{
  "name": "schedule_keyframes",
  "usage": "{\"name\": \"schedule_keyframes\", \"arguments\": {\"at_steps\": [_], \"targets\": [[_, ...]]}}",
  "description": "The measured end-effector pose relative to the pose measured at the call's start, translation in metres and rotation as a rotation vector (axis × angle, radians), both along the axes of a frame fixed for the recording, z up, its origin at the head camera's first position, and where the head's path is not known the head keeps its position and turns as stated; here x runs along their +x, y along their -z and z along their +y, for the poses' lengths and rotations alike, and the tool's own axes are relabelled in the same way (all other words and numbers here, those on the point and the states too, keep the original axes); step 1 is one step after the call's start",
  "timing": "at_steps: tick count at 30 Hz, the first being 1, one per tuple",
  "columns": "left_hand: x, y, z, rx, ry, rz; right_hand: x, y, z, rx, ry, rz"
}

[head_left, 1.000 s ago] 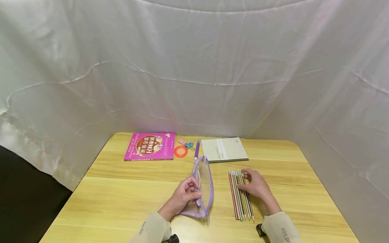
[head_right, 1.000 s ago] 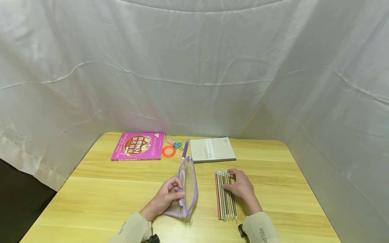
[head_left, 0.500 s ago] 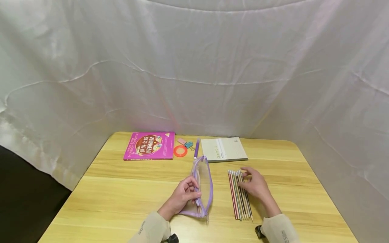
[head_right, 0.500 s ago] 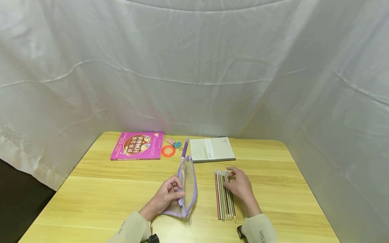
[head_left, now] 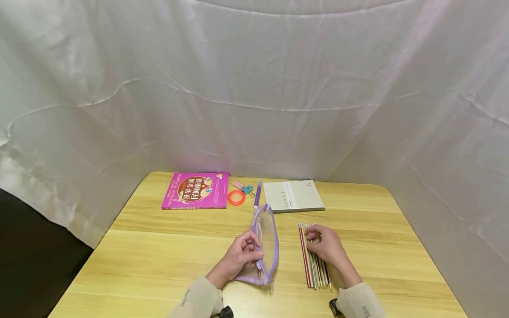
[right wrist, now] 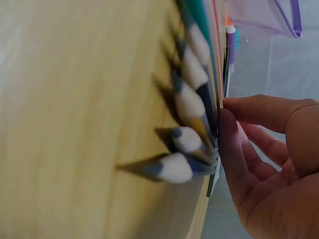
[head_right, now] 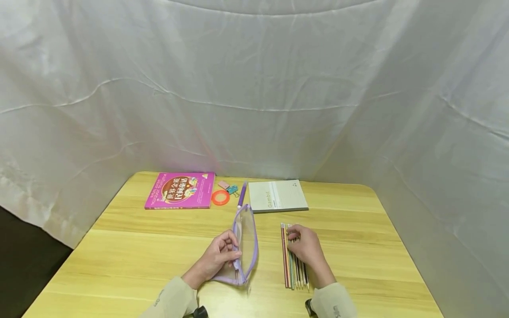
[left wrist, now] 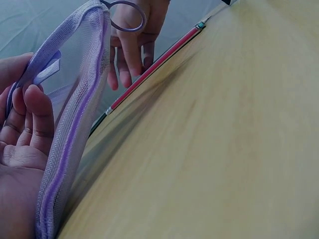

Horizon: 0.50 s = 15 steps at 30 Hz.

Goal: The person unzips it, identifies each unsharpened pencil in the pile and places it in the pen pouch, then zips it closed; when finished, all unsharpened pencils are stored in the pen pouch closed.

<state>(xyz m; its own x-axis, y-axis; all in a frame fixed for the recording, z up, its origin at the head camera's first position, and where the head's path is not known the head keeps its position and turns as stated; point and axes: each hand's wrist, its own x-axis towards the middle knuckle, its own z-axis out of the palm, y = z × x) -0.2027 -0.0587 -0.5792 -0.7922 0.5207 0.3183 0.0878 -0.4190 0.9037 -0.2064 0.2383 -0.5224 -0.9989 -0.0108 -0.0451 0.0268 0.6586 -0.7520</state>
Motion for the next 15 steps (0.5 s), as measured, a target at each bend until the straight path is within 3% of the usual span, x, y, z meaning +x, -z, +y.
{"name": "schedule_keyframes", "arguments": {"at_steps": [11,15], "targets": [[0.0015,-0.0017,-0.0015,-0.042,-0.009,-0.053,0.0005,-0.0006,0.0015,0.073,-0.022,0.005],[0.0005,-0.0012,-0.0007,-0.02,-0.004,-0.03,-0.001,-0.0036,-0.0004,0.118,-0.03,0.022]]}}
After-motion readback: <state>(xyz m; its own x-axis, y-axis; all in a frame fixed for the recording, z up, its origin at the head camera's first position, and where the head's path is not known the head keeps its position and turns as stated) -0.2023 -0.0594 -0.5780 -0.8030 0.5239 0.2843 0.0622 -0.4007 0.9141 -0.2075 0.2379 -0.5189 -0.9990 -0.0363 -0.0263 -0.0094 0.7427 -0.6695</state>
